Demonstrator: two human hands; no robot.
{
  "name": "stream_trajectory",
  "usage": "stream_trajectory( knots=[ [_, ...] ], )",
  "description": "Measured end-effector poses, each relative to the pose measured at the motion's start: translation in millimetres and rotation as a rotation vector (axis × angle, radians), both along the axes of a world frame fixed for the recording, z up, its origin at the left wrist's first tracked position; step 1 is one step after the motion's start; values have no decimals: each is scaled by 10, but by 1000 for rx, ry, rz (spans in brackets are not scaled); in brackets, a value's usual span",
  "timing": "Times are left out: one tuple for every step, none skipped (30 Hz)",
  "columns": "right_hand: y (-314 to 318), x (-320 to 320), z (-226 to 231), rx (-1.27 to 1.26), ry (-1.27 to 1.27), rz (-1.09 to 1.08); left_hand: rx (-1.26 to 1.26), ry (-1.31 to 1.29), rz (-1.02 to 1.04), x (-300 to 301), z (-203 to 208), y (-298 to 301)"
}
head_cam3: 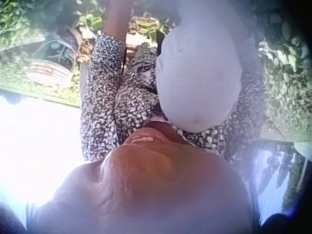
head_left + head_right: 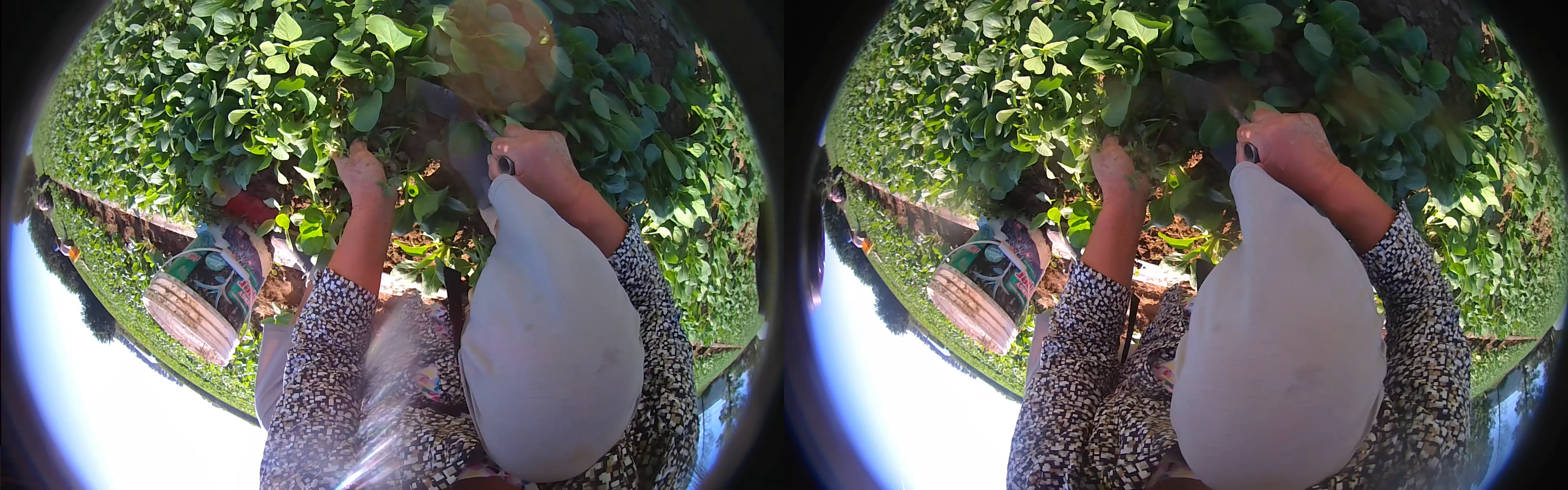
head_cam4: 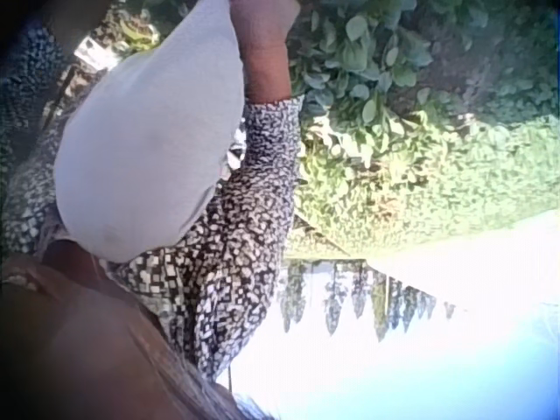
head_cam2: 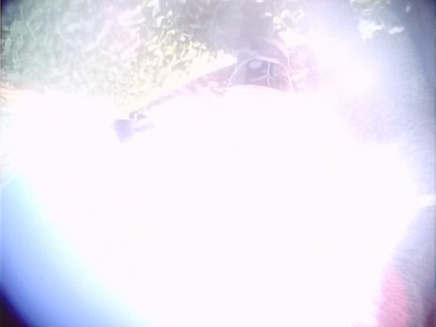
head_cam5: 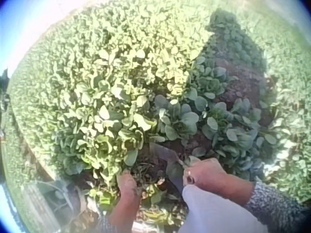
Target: The person clears weeds from around crops by hand and using a trowel, placing the pulled vegetation into a bucket.
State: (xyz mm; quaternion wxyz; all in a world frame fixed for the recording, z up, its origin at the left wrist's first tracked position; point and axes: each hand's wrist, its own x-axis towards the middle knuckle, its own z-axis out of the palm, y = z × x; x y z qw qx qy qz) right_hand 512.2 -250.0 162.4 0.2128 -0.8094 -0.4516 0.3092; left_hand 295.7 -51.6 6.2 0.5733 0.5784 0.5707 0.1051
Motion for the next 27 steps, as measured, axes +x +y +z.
stream_trajectory(
  knots=[
    [-46,25,-18,-4,27,16,-36,3,64,1,36,-75],
    [-63,26,-10,6,62,40,-54,9,138,-56,111,-106],
    [-93,31,-5,-13,64,48,-37,31,131,-48,205,-115],
    [-124,40,5,-32,67,55,-196,-1,331,-7,277,-176],
    [-170,63,3,-52,68,58,-331,-32,552,199,547,-235],
    [-170,71,11,-52,74,63,-317,-43,526,202,617,-219],
    [-171,74,9,-53,80,69,-303,-53,500,197,667,-198],
    [-173,79,-2,-56,83,67,-293,-65,466,241,734,-179],
    [-172,82,-20,-51,78,41,-218,-109,393,289,801,-200],
    [-173,86,-43,-45,74,14,-143,-153,319,340,871,-255],
    [-181,82,-77,-41,76,-15,-69,-189,242,386,953,-315],
    [-184,77,-89,-50,76,-10,-68,-189,143,397,1043,-367],
    [-185,76,-98,-60,77,-6,-69,-189,43,407,1125,-420],
    [-175,86,-98,-67,70,1,-67,-196,-55,427,1162,-462],
    [-174,88,-106,-57,83,-1,3,-166,-182,452,1133,-502],
    [-178,86,-118,-47,96,-5,-3,-105,-266,523,1088,-499],
    [-182,75,-131,-34,111,-6,-6,-40,-347,622,1020,-469],
    [-185,69,-124,-38,109,-18,-8,22,-428,723,952,-423],
    [-191,61,-115,-41,106,-31,120,229,-571,821,869,-361],
    [-215,54,-129,-52,100,-48,245,433,-715,929,739,-304],
    [-228,59,-111,-42,99,-55,378,639,-854,1020,688,-255],
    [-235,60,-91,-33,97,-62,347,635,-883,1062,663,-214],
    [-239,55,-90,-19,102,-66,316,639,-909,1077,662,-155],
    [-252,57,-94,-23,112,-68,285,643,-934,1096,661,-101],
    [-269,60,-97,-26,121,-70,449,598,-928,995,513,-84],
    [-293,61,-102,-34,130,-79,470,604,-949,991,485,-80],
    [-311,57,-111,-28,121,-86,491,610,-970,989,459,-78]
  ],
)
